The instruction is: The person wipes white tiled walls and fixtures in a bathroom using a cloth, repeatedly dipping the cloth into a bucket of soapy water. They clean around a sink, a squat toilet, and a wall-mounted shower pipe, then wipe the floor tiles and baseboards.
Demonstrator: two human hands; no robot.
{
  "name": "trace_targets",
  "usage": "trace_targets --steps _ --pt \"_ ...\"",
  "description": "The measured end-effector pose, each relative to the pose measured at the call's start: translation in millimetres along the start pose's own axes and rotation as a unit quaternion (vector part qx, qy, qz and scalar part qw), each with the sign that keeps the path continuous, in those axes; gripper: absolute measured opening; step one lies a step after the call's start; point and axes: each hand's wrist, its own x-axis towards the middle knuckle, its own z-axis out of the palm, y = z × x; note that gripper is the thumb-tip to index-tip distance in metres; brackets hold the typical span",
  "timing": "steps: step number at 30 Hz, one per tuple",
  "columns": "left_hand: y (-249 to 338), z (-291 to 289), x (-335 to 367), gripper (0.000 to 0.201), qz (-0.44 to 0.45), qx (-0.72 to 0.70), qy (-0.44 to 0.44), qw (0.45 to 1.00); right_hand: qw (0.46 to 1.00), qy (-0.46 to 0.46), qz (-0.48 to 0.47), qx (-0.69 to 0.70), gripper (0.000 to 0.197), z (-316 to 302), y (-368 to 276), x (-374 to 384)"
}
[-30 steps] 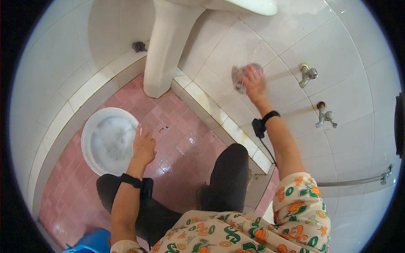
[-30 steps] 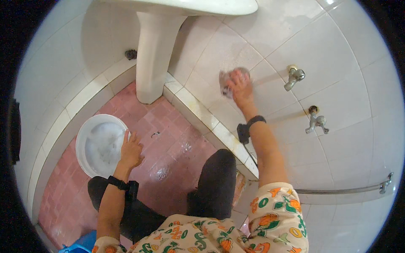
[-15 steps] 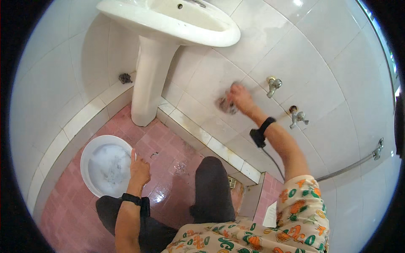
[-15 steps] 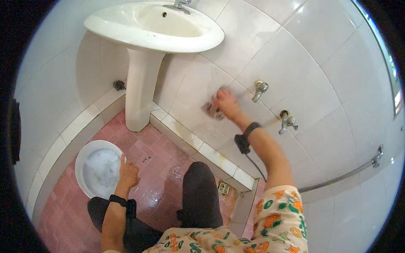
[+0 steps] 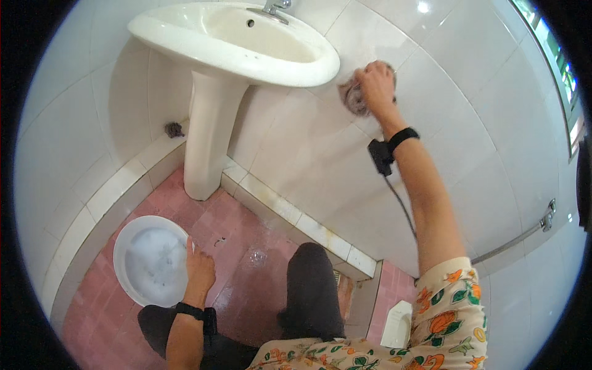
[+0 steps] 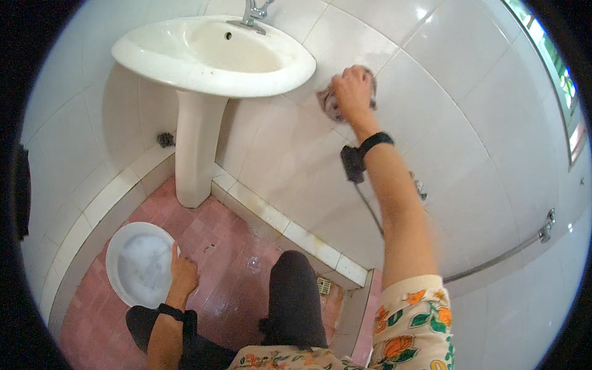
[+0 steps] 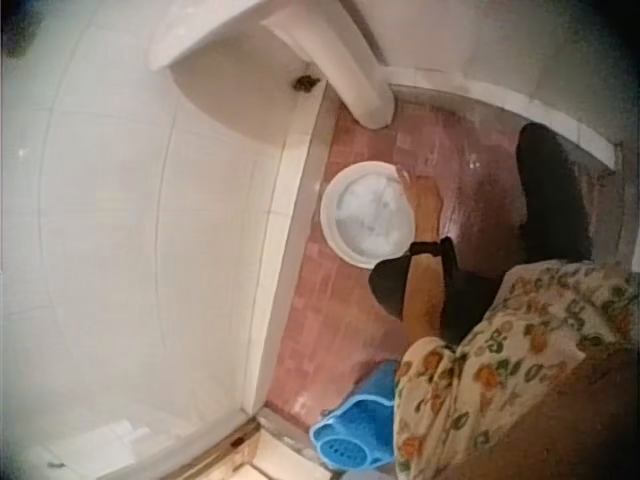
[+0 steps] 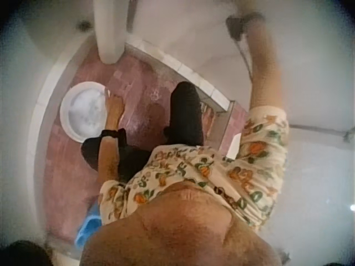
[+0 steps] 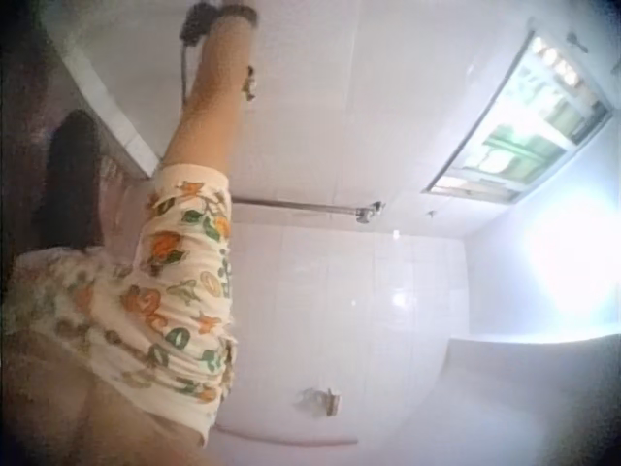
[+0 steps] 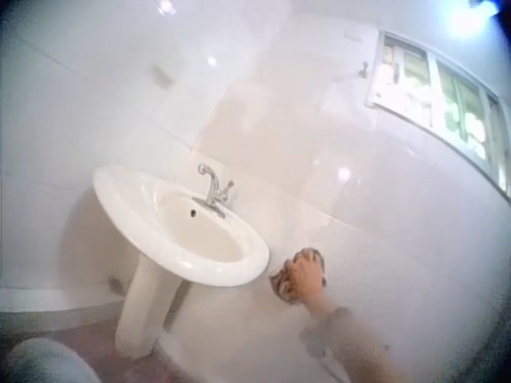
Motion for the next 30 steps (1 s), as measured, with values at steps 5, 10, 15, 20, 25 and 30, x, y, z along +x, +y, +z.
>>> trace_targets --steps 5,10,15,20,25,30 --pt "-2 5 2 0.018 -0.004 0.031 -0.001 0.999 0.999 -0.019 -0.036 0.037 0.019 43 -67 -18" --pt "0 8 5 0.018 -0.020 0.053 0.026 0.998 0.991 -0.085 -0.098 0.042 0.019 81 -125 -54" --pt "-4 8 3 0.015 -0.007 0.013 0.057 0.998 0.980 -0.147 -0.117 0.072 0.017 75 -116 -59" --pt "4 11 10 0.015 0.002 -0.031 0.110 0.993 0.980 -0.132 -0.041 0.143 0.019 41 -42 -29" --pt "5 15 8 0.014 -0.006 -0.027 0.087 0.996 0.985 -0.028 0.072 0.154 0.026 -11 -1 6" --pt "4 15 5 0.016 -0.012 -0.028 0.084 0.996 0.952 -0.001 0.198 0.235 0.031 27 -39 5"
